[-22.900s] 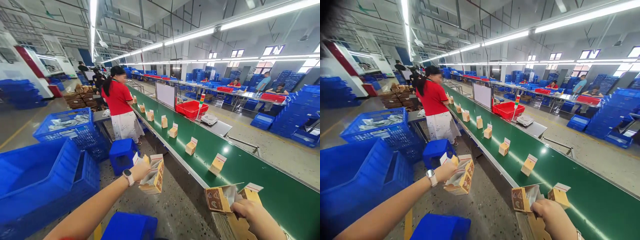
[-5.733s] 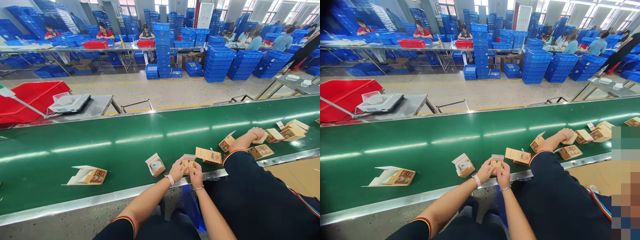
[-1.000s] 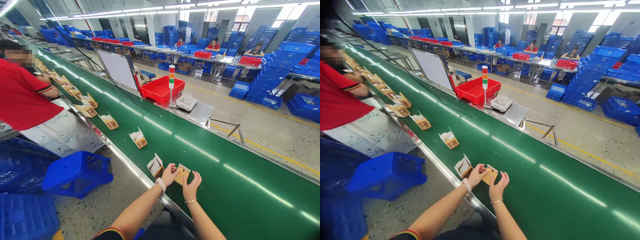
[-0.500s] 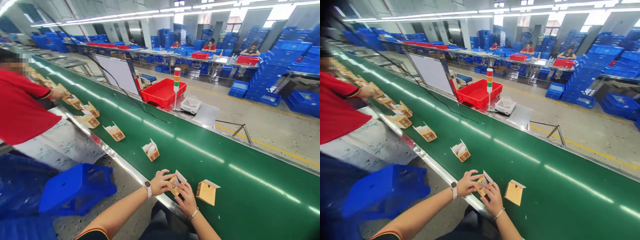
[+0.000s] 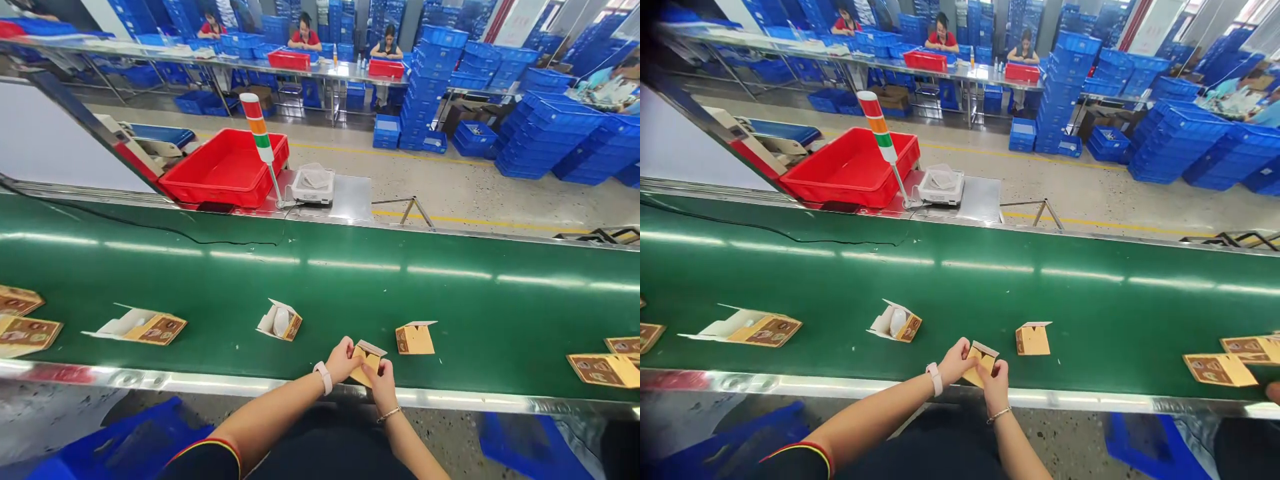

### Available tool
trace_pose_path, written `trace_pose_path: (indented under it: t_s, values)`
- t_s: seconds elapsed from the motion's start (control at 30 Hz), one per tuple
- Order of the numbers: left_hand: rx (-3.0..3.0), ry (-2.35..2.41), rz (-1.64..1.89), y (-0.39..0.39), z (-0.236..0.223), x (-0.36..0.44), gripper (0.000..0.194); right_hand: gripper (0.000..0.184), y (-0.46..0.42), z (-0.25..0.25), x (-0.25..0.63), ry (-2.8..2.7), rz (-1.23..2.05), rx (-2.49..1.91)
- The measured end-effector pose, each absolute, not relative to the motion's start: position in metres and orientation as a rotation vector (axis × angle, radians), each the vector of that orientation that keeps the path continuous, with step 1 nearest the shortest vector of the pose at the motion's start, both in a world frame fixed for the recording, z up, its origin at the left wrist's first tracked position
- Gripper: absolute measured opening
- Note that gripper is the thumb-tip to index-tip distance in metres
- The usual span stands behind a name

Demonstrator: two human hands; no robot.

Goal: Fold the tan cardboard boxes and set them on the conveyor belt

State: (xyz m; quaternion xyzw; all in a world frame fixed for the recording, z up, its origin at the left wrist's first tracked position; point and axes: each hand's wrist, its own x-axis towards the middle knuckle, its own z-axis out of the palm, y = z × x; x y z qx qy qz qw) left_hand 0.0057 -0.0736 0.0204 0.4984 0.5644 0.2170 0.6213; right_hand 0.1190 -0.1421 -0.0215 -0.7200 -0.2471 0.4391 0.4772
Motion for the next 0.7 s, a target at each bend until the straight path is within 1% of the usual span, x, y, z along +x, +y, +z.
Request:
trace_pose_path:
  t_s: [0.03, 0.1, 0.17, 0.2, 0.27, 0.33, 0.4, 0.5, 0.63, 0.7]
  values:
    - [1.137, 1.305, 0.509, -0.077, 0.023, 0.008, 0.029, 0.052, -0.146, -0.016, 0.121, -0.640, 0.986, -1.795]
    - [1.167, 1.308, 0.597, -0.084, 0.030, 0.003, 0.026, 0.048, -0.153, -0.001, 0.126, -0.804, 0.652, -1.847]
    - [1.268, 1.332, 0.781, -0.091, 0.039, -0.019, 0.021, 0.045, -0.159, 0.017, 0.127, -1.061, 0.291, -1.755]
    - [1.341, 1.368, 0.905, -0.094, 0.043, -0.037, 0.021, 0.041, -0.159, 0.026, 0.125, -1.207, 0.189, -1.655]
    - [1.484, 1.494, 1.170, -0.093, 0.050, -0.081, 0.028, 0.033, -0.150, 0.040, 0.113, -1.490, 0.193, -1.441]
    - [1.526, 1.681, 1.364, -0.084, 0.054, -0.125, 0.023, 0.029, -0.133, 0.046, 0.094, -1.713, 0.306, -1.298]
    - [1.557, 1.740, 1.355, -0.067, 0.054, -0.159, 0.023, 0.031, -0.115, 0.045, 0.077, -1.803, 0.322, -1.290]
    - [1.644, 1.612, 1.139, -0.041, 0.048, -0.184, 0.028, 0.033, -0.106, 0.034, 0.075, -1.632, 0.089, -1.505]
    - [1.693, 1.514, 1.045, -0.025, 0.040, -0.195, 0.026, 0.047, -0.141, 0.013, 0.109, -1.308, -0.259, -1.887]
    - [1.690, 1.490, 1.039, -0.021, 0.039, -0.197, 0.027, 0.049, -0.158, 0.007, 0.126, -1.254, -0.343, -2.077]
